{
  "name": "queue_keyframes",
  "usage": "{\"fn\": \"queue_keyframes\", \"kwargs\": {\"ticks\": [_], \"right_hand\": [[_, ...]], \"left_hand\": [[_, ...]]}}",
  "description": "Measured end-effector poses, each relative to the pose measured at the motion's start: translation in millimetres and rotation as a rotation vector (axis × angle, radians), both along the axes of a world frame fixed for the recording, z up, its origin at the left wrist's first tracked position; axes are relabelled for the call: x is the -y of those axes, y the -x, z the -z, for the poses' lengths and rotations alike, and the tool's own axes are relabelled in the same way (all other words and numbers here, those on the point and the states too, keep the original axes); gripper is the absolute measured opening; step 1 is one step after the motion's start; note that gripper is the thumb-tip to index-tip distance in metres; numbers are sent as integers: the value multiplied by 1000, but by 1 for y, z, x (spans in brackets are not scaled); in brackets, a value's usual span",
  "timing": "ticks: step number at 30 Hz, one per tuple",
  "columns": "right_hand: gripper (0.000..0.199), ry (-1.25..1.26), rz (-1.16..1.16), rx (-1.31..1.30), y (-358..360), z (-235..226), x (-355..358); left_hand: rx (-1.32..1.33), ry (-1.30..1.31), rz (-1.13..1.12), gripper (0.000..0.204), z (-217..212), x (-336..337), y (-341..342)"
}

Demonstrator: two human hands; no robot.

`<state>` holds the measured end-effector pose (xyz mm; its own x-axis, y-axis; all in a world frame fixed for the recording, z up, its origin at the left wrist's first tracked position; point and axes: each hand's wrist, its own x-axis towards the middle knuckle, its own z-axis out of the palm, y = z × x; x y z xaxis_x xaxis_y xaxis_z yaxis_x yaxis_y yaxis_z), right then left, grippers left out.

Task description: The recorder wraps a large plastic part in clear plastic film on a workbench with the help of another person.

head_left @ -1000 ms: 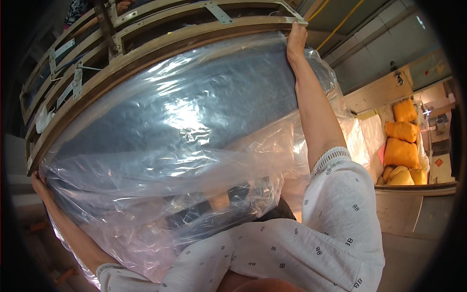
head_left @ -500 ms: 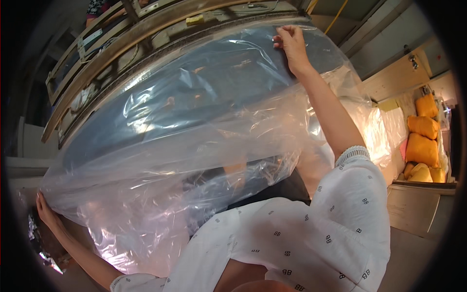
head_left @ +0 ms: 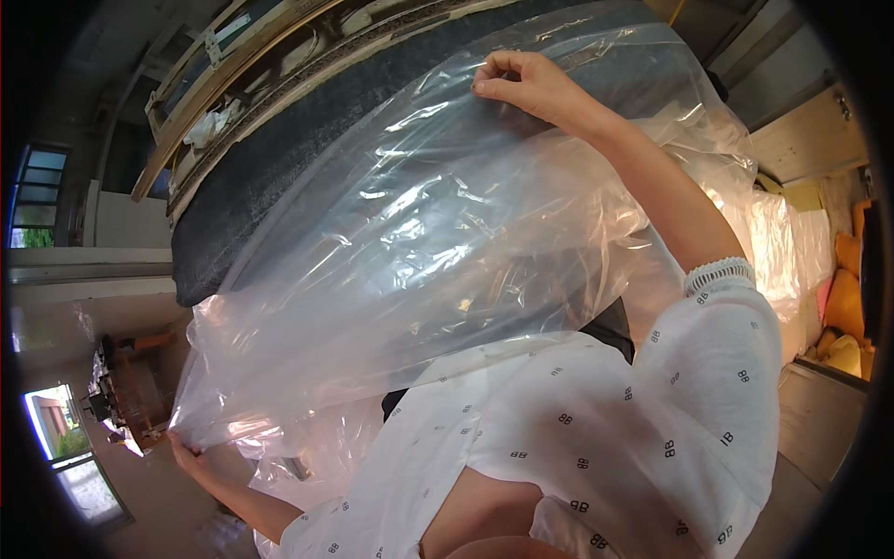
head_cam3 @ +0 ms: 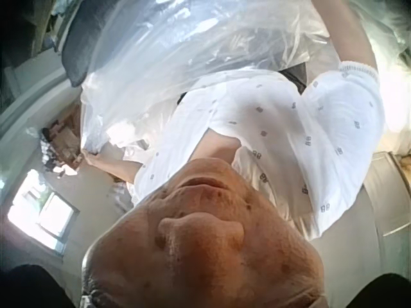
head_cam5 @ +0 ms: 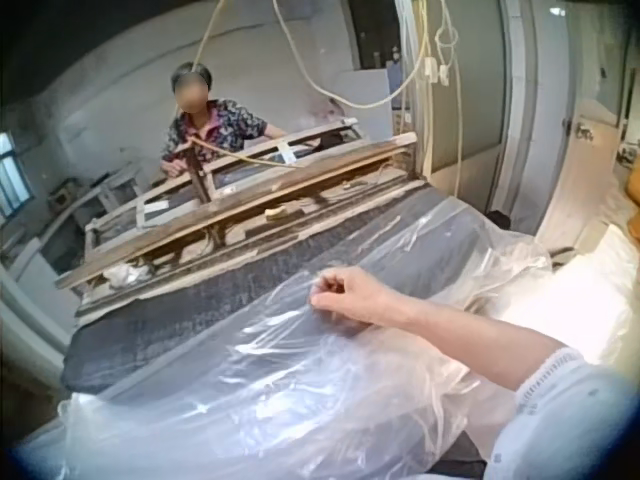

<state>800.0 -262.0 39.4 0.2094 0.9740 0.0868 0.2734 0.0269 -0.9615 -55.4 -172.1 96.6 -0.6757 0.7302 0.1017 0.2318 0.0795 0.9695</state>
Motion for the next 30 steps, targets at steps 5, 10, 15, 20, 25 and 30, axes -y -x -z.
{"fn": "queue_keyframes", "kwargs": {"ticks": [5,10,15,20,25,30], "right_hand": [[22,-102,-78,-46,12,-3,16],[44,-142,-26,47,14,-11,36],[49,-133,20,82,20,-17,47],[47,-181,39,95,23,-28,58],[47,-163,75,35,15,-32,73],[52,-101,19,36,-2,-35,85]], "left_hand": [[-1519,1117,15,35,20,-36,11],[-1321,225,668,31,-11,-99,-204],[-848,-172,1336,26,-25,-55,-508],[-765,-620,1654,27,-32,6,-670],[-722,-580,1849,21,-26,0,-731],[-708,-557,1956,20,-20,-8,-744]]}}
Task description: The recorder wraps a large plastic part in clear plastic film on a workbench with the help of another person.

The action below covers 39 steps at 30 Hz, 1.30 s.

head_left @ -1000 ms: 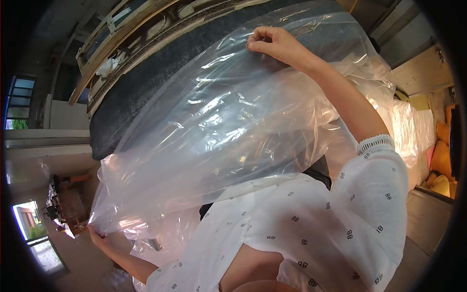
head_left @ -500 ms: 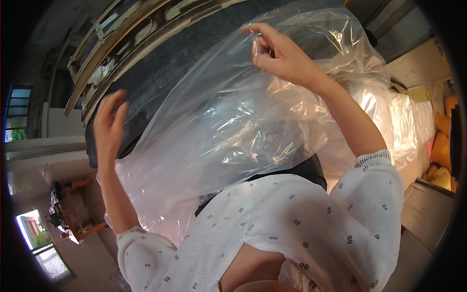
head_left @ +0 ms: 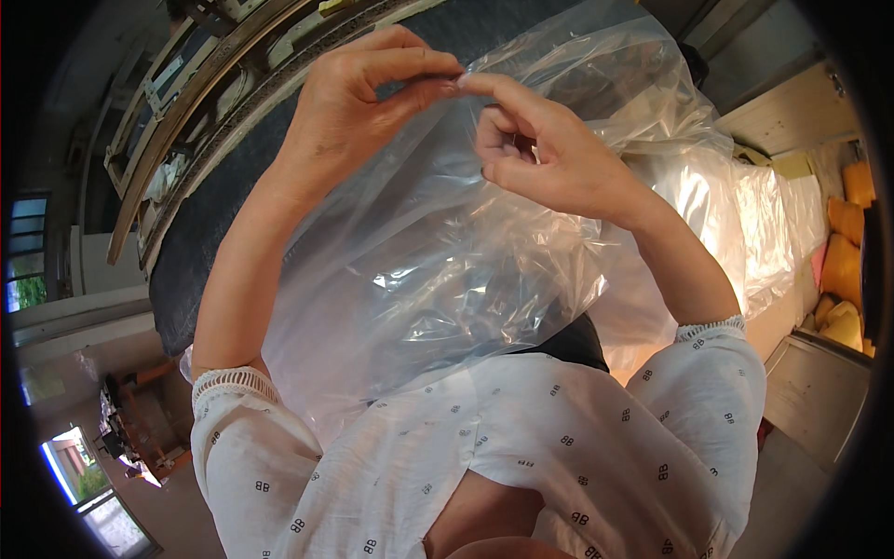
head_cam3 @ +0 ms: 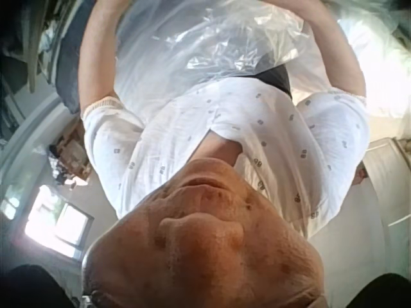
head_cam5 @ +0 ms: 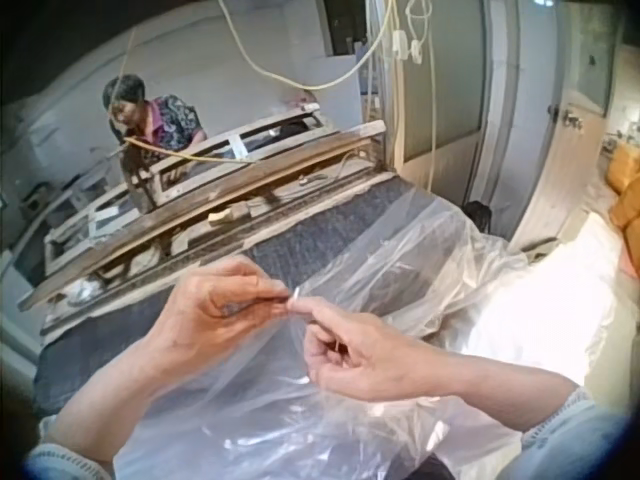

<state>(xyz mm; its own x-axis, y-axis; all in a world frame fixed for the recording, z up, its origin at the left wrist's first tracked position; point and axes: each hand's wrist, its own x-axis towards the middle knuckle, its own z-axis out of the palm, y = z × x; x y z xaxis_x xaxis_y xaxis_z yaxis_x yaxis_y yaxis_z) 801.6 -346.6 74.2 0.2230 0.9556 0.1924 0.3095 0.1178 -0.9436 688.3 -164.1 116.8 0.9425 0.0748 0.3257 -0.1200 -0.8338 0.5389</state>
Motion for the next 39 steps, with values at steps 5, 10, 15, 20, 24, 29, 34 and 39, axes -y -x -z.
{"fn": "queue_keyframes", "kwargs": {"ticks": [5,10,15,20,24,29,34,39], "right_hand": [[63,-71,-108,-131,-13,0,8],[62,-26,-163,-374,-18,1,7],[57,45,-205,-587,-32,-3,21],[52,131,-391,-692,-40,-3,25],[50,61,-297,-602,-37,0,29],[46,-78,-68,-222,-37,-5,39],[48,-74,-64,-253,-38,-7,44],[52,-89,-132,-449,-41,-4,44]], "left_hand": [[-330,706,-146,26,2,7,-1],[-364,1050,-208,24,28,-8,7],[-320,882,-123,18,11,2,0],[-286,758,-60,18,6,8,-1],[-196,400,-142,20,9,12,-5],[104,-106,-11,24,-20,35,-25],[200,-272,37,23,-15,43,-39],[239,-109,36,23,-3,43,-37]]}}
